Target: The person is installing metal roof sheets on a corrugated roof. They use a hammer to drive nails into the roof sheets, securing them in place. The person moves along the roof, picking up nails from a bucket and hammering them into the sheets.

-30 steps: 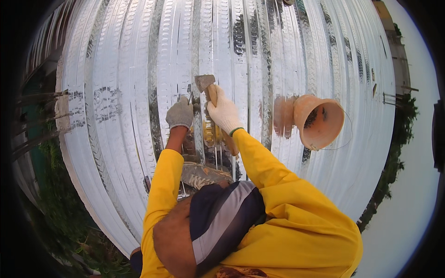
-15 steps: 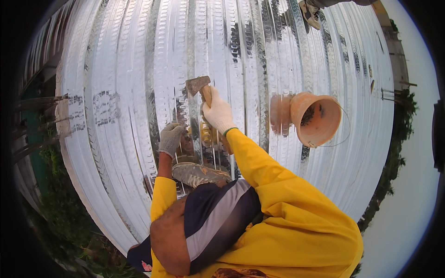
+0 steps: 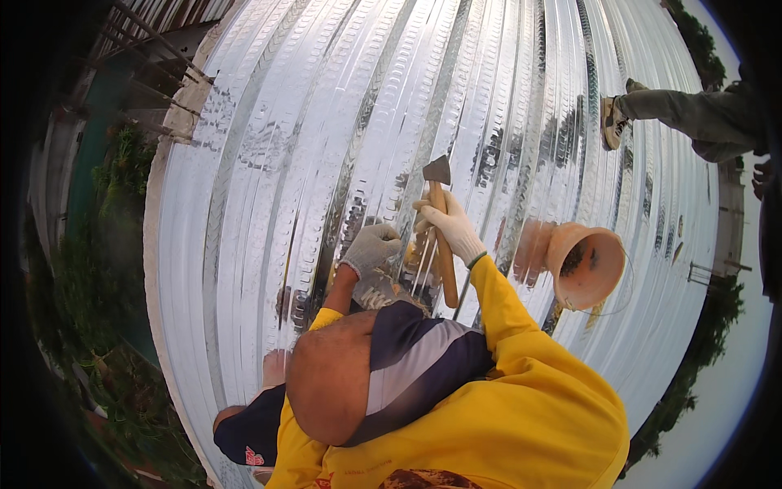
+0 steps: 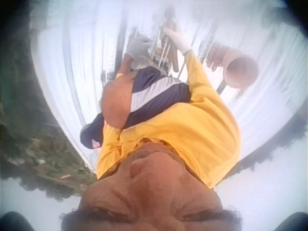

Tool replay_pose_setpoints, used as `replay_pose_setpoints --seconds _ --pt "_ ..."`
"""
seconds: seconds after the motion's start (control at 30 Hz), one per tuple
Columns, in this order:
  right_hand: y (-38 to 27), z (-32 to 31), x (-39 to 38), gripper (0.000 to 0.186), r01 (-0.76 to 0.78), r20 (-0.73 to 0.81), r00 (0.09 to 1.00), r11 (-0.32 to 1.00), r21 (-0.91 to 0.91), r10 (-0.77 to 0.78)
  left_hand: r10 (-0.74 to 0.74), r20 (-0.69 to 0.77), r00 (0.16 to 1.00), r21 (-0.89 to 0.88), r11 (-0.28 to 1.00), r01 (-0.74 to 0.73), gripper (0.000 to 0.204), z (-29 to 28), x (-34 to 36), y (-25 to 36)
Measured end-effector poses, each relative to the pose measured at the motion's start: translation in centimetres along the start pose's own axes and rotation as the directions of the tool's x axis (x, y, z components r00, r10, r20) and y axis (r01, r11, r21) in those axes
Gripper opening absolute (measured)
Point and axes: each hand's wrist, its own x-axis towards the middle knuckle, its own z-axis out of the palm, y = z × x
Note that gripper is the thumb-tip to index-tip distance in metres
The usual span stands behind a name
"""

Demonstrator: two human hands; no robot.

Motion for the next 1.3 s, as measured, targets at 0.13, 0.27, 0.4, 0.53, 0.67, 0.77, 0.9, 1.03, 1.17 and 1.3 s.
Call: replay_pose_setpoints --seconds 0.13,0.27,0.4,0.53,0.67,0.77,0.9,1.03,1.17,1.3 --pt "-0.3 1.8 -1.2 0.076 -0.021 0.05 0.998 0.999 -0.032 0.022 0.042 -0.007 0.999 0.018 0.999 -0.041 0.028 0.5 -0.6 -0.6" --pt "-0.2 2.3 -1.0 0.07 -0.028 0.083 0.996 0.991 -0.132 0.039 0.044 0.004 0.999 0.111 0.993 -0.044 0.029 0.1 -0.9 -0.6" --pt "-0.8 4.0 -0.8 0.059 -0.036 0.131 0.989 0.966 -0.255 0.072 0.093 -0.036 0.995 0.196 0.977 -0.084 0.028 -1.1 -1.2 -1.0" --pt "-0.9 4.3 -1.3 0.056 -0.052 0.1 0.992 0.969 -0.241 0.078 0.054 -0.064 0.996 0.238 0.971 -0.038 0.026 -0.8 -1.0 0.3" --pt "-0.9 4.4 -2.0 0.062 -0.101 0.024 0.994 0.994 -0.043 0.102 -0.182 -0.096 0.979 -0.503 0.857 0.11 0.039 -1.6 -1.2 0.0" --pt "0.1 5.0 -0.1 0.059 -0.069 0.024 0.998 0.984 0.164 0.066 -0.171 -0.09 0.981 -0.58 0.81 0.088 0.057 -2.8 -1.7 -1.1" --pt "0.6 4.5 -0.1 0.058 -0.043 -0.018 0.999 0.963 0.265 0.049 -0.202 -0.147 0.968 -0.686 0.726 0.048 0.053 0.7 -0.5 0.0" --pt "-0.6 5.7 -0.3 0.058 -0.049 0.061 0.998 0.968 0.245 0.036 -0.171 -0.262 0.95 -0.765 0.637 -0.096 0.029 2.1 1.0 -0.7" --pt "-1.8 7.5 -0.5 0.064 -0.096 0.057 0.995 0.978 0.185 0.086 -0.201 -0.26 0.944 -0.894 0.419 -0.157 0.025 0.0 0.6 -1.1" --pt "-0.2 7.7 0.7 0.069 -0.241 -0.112 0.97 0.929 -0.281 0.218 -0.254 -0.463 0.849 -0.719 0.668 -0.193 0.025 -4.2 0.4 -1.5"
